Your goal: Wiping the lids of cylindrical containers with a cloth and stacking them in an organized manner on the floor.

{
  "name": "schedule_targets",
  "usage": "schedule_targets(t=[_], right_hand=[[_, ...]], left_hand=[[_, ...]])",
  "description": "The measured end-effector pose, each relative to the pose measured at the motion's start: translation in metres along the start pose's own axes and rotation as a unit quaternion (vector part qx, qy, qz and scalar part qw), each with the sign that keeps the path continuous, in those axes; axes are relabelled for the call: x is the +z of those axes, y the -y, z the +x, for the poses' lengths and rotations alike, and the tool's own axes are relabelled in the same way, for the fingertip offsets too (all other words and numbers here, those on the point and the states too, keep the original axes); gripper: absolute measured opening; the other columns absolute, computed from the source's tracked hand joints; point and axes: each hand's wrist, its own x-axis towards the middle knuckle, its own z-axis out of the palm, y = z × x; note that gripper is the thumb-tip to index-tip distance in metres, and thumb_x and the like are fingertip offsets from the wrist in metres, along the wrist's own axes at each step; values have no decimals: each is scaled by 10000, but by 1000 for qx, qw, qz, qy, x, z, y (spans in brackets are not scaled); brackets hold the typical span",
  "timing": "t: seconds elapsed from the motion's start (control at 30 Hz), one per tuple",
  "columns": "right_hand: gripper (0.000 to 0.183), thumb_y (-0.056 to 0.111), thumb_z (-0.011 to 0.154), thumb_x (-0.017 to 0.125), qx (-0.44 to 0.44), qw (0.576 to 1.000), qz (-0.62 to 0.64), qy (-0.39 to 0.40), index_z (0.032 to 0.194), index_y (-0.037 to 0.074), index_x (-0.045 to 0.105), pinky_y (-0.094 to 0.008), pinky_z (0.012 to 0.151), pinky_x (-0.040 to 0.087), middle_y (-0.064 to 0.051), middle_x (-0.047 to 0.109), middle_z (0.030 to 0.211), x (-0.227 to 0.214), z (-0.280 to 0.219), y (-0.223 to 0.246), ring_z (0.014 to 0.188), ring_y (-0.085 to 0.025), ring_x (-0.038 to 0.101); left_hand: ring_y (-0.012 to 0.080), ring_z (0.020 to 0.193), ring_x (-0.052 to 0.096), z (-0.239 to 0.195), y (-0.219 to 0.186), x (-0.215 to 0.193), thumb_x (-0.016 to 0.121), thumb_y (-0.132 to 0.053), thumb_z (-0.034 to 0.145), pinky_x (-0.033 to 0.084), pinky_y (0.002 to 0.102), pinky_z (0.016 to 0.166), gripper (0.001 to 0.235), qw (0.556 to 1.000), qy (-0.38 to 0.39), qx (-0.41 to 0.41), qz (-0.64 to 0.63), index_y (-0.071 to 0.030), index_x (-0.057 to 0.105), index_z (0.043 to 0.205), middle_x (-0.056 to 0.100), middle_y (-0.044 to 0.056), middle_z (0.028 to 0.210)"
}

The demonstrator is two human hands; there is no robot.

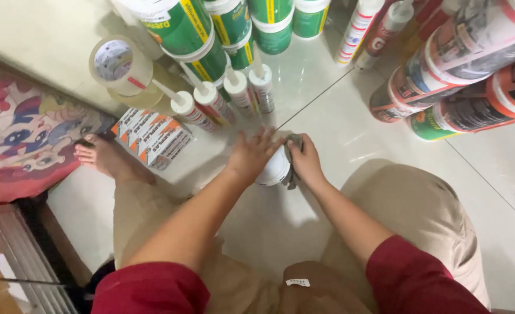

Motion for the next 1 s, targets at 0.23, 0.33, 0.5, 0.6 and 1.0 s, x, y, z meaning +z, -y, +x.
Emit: schedule_targets(t=[0.23,0.33,0.5,0.6,1.0], right_hand=[[477,55,780,420,47,998,-6,33,1254,67,371,-481,924,348,-272,464,1154,-8,-18,-5,1113,-420,425],[557,77,746,496,42,972,-207,106,1276,215,399,-445,872,420,-189,501,1151,-14,-22,-13,1083,-337,494],[775,168,663,635,55,886,-396,236,1347,135,272,-524,817,413,-230,494,1165,-58,-57,39,1038,-379,510],[785,169,646,701,-14,946,-242,214,1310,39,304,-539,859,389,-282,486,1156,-97,-49,36,1083,-433,461],[573,65,770,565,-255,816,501,-133,1277,1,305,-443,810,463,-212,482,1147,-188,-49,152,1009,-293,510]], left_hand=[[305,1220,320,-34,2,-45,777,-474,498,435,524,826,1123,948,43,-86,-304,-68,156,1342,272,159,1341],[365,1164,361,-30,-6,-47,788,-359,488,461,498,814,1075,932,20,-104,-346,-3,187,1304,310,216,1265],[327,1142,416,-38,-9,-104,770,-404,405,446,435,869,1060,939,4,-84,-334,-41,293,1279,398,171,1216],[329,1120,442,-55,-15,-169,774,-454,453,444,435,864,1043,929,-63,-74,-357,-43,299,1285,410,179,1204],[252,1206,383,-10,15,-391,726,-488,468,314,363,967,1004,834,-288,-49,-467,-168,316,1327,401,148,1246]])
